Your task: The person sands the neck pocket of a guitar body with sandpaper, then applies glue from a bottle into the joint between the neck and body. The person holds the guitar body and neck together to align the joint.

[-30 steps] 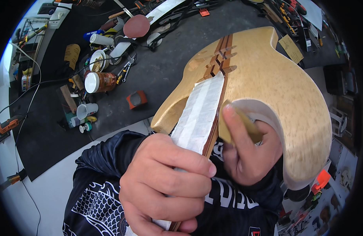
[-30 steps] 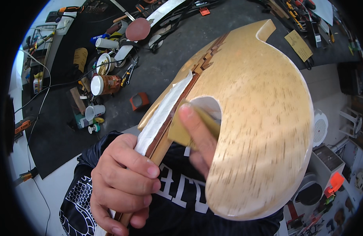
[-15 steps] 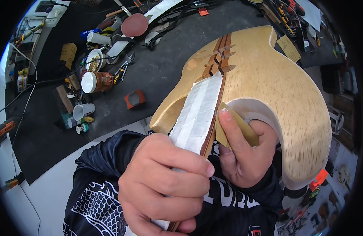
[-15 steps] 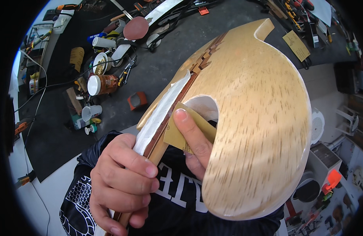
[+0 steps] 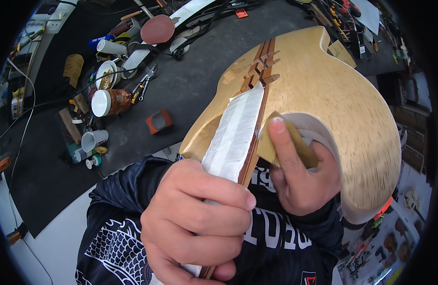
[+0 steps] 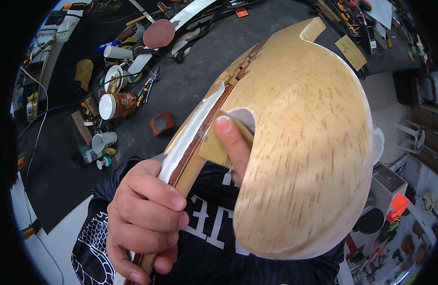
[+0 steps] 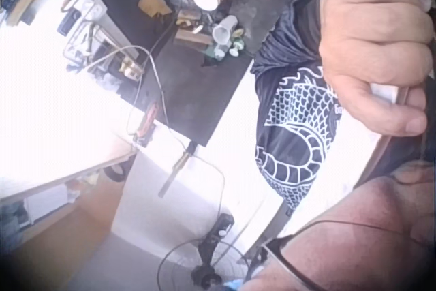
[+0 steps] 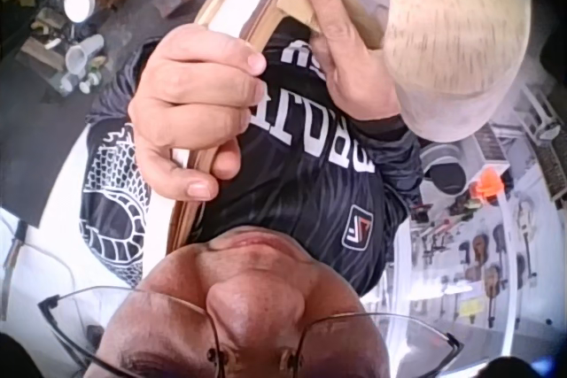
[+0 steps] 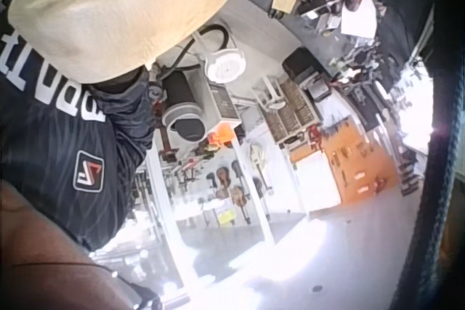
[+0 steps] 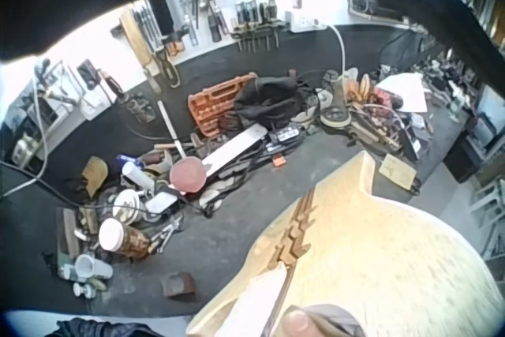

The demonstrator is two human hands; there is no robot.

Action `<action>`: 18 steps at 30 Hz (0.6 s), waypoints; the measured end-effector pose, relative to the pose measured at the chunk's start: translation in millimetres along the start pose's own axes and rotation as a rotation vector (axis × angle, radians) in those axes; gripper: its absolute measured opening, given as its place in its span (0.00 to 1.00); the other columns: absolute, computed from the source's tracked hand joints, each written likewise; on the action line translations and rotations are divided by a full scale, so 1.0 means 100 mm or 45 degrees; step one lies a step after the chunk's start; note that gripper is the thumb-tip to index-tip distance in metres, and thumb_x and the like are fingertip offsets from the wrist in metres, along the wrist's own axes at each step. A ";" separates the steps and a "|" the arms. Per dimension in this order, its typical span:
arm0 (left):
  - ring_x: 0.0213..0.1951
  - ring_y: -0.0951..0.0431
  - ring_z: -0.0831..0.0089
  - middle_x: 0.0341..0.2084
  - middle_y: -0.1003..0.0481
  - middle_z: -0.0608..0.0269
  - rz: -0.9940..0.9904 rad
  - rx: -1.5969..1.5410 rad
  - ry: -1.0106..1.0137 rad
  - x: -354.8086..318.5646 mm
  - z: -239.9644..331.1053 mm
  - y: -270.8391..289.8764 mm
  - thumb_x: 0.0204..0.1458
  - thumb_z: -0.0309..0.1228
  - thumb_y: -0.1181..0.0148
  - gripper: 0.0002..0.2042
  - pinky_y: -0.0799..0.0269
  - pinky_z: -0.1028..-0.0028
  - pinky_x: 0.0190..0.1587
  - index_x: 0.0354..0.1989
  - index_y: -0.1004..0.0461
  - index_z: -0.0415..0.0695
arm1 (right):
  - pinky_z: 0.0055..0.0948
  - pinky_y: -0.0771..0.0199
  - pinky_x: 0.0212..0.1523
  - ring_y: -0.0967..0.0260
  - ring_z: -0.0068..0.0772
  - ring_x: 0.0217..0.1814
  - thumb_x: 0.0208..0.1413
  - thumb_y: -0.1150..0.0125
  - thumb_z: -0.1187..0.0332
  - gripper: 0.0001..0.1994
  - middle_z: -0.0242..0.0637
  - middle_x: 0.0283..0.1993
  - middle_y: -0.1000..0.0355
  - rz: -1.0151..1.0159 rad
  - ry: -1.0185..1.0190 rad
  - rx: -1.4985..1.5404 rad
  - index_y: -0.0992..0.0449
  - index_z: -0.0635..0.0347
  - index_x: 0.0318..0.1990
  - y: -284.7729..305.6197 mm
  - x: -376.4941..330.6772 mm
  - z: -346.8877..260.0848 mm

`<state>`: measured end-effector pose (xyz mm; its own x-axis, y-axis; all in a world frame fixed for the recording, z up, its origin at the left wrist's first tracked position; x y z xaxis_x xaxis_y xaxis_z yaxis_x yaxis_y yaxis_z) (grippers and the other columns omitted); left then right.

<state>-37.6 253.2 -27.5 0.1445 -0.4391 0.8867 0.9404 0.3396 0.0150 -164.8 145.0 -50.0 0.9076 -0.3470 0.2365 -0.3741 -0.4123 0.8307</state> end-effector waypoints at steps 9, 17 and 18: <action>0.28 0.25 0.66 0.26 0.28 0.60 0.038 -0.025 0.068 0.00 0.05 0.18 0.60 0.30 0.46 0.14 0.21 0.62 0.35 0.54 0.32 0.50 | 0.39 0.32 0.44 0.31 0.48 0.39 0.45 0.42 0.70 0.23 0.47 0.41 0.30 0.123 -0.196 -0.005 0.25 0.54 0.53 0.04 -0.18 -0.24; 0.28 0.25 0.72 0.27 0.27 0.67 0.092 -0.009 0.013 -0.14 0.05 0.23 0.58 0.33 0.42 0.14 0.23 0.66 0.38 0.52 0.30 0.52 | 0.42 0.35 0.48 0.32 0.50 0.44 0.51 0.43 0.67 0.19 0.48 0.44 0.32 0.121 -0.273 -0.057 0.24 0.53 0.52 -0.09 -0.06 -0.32; 0.28 0.25 0.69 0.26 0.28 0.63 0.066 -0.022 0.033 -0.06 0.05 0.23 0.59 0.32 0.44 0.14 0.22 0.64 0.36 0.53 0.31 0.51 | 0.42 0.35 0.49 0.32 0.50 0.45 0.51 0.44 0.66 0.18 0.48 0.44 0.32 0.116 -0.283 -0.067 0.24 0.52 0.52 -0.09 -0.06 -0.33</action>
<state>-18.4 268.4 -30.3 0.2011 -0.4424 0.8740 0.9366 0.3483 -0.0392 -160.3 178.5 -42.5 0.8040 -0.5601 0.2000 -0.4371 -0.3285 0.8372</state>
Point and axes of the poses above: each hand's wrist, its own x-axis towards the middle knuckle, its own y-axis out of the back of the hand, z = x × y, the point moved 4 cm from there along x, towards the middle knuckle
